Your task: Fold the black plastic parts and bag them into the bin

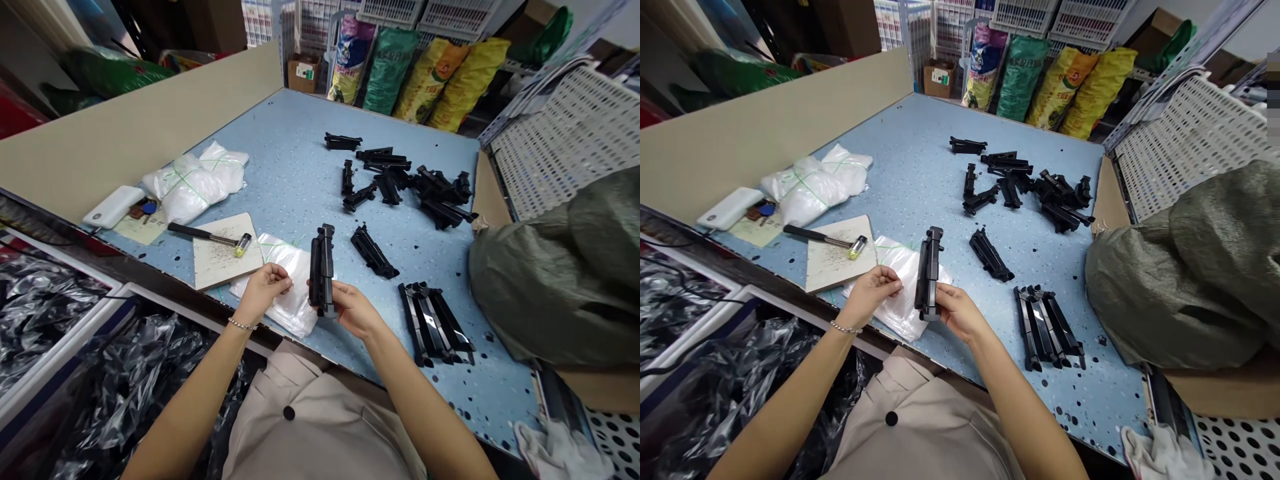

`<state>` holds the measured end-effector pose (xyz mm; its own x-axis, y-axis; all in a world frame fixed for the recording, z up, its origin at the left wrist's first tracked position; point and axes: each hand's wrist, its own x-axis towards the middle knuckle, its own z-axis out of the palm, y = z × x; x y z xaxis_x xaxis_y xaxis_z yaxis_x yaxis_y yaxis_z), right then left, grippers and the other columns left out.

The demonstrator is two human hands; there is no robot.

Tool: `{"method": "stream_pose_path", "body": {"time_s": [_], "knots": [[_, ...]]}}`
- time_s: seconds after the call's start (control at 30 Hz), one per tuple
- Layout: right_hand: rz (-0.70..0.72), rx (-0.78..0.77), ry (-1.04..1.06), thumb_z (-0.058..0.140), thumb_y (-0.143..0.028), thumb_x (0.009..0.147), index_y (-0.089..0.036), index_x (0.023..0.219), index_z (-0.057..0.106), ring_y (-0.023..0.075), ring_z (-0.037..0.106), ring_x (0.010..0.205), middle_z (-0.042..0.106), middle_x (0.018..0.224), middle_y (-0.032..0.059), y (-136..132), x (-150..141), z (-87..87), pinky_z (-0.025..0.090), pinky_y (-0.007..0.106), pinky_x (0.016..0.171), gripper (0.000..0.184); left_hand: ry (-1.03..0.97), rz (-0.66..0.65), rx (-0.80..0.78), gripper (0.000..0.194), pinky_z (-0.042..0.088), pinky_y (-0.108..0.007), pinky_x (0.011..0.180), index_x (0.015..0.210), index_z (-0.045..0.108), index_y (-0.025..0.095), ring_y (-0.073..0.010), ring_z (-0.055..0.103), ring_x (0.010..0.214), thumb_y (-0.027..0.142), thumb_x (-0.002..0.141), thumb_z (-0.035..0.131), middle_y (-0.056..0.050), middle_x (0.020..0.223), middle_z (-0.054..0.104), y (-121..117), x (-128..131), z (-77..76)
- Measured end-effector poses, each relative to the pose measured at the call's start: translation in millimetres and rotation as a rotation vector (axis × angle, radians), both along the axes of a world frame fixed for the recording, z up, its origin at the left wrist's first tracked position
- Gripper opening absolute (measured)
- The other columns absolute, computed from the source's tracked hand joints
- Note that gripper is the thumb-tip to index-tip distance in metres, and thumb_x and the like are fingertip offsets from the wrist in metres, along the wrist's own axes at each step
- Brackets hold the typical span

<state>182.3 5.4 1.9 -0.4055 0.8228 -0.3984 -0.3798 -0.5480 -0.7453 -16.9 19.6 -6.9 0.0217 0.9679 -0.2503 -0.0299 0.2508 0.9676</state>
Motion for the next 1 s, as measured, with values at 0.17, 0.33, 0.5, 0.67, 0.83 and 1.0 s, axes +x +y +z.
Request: {"method": "stream_pose_path", "body": {"time_s": [0.17, 0.33, 0.5, 0.67, 0.83, 1.0], "knots": [[0.018, -0.03, 0.058, 0.082, -0.038, 0.067, -0.014, 0.088, 0.074, 0.0128, 0.065, 0.061, 0.073, 0.074, 0.0048, 8.6, -26.0, -11.5, 0.053, 0.024, 0.063, 0.033, 0.004, 0.066, 0.068, 0.027, 0.045, -0.024, 0.064, 0.086, 0.051, 0.019, -0.0119, 0.055, 0.067, 0.028, 0.067, 0.067, 0.002, 0.073, 0.055, -1.6, 2.2, -2.6], [-0.099, -0.066, 0.077, 0.085, -0.036, 0.061, -0.013, 0.075, 0.072, 0.0139, 0.065, 0.06, 0.072, 0.07, 0.0056, 16.8, -30.7, -24.9, 0.055, 0.026, 0.063, 0.031, 0.167, 0.27, 0.212, 0.019, 0.045, -0.026, 0.07, 0.088, 0.049, 0.02, -0.0132, 0.055, 0.074, 0.025, 0.071, 0.058, 0.0, 0.08, 0.053, 0.1, -17.9, -7.8], [-0.093, -0.096, 0.093, 0.083, -0.031, 0.065, -0.011, 0.078, 0.073, 0.0154, 0.066, 0.065, 0.072, 0.073, 0.0068, 17.8, -28.6, -29.0, 0.057, 0.028, 0.067, 0.025, 0.549, 0.07, 0.326, 0.043, 0.047, -0.036, 0.086, 0.112, 0.054, 0.018, -0.0218, 0.057, 0.097, 0.026, 0.071, 0.064, -0.008, 0.106, 0.057, -1.9, -14.6, -7.1], [-0.135, -0.1, 0.043, 0.084, -0.034, 0.063, -0.012, 0.076, 0.072, 0.0147, 0.064, 0.063, 0.072, 0.074, 0.0071, 15.3, -22.3, -28.1, 0.056, 0.028, 0.065, 0.028, 0.52, 0.139, 0.349, 0.018, 0.049, -0.031, 0.077, 0.085, 0.067, 0.018, -0.0191, 0.061, 0.084, 0.029, 0.081, 0.054, -0.006, 0.094, 0.064, 8.5, -25.6, 0.6], [-0.197, -0.02, -0.067, 0.082, -0.041, 0.064, -0.014, 0.078, 0.072, 0.0132, 0.062, 0.062, 0.071, 0.074, 0.0045, 6.3, -16.1, -14.9, 0.053, 0.025, 0.062, 0.032, 0.412, 0.197, 0.248, 0.018, 0.042, -0.025, 0.059, 0.062, 0.063, 0.018, -0.0142, 0.054, 0.064, 0.033, 0.068, 0.072, 0.0, 0.068, 0.061, 18.6, -45.0, 2.9], [-0.096, 0.081, -0.056, 0.079, -0.041, 0.069, -0.016, 0.087, 0.073, 0.0114, 0.06, 0.058, 0.07, 0.072, 0.0017, -1.9, -21.0, 6.9, 0.049, 0.023, 0.057, 0.031, 0.296, 0.204, 0.155, 0.041, 0.032, -0.023, 0.051, 0.05, 0.049, 0.018, -0.0104, 0.042, 0.051, 0.046, 0.073, 0.067, 0.003, 0.05, 0.047, 20.9, -26.8, -1.2]]}}
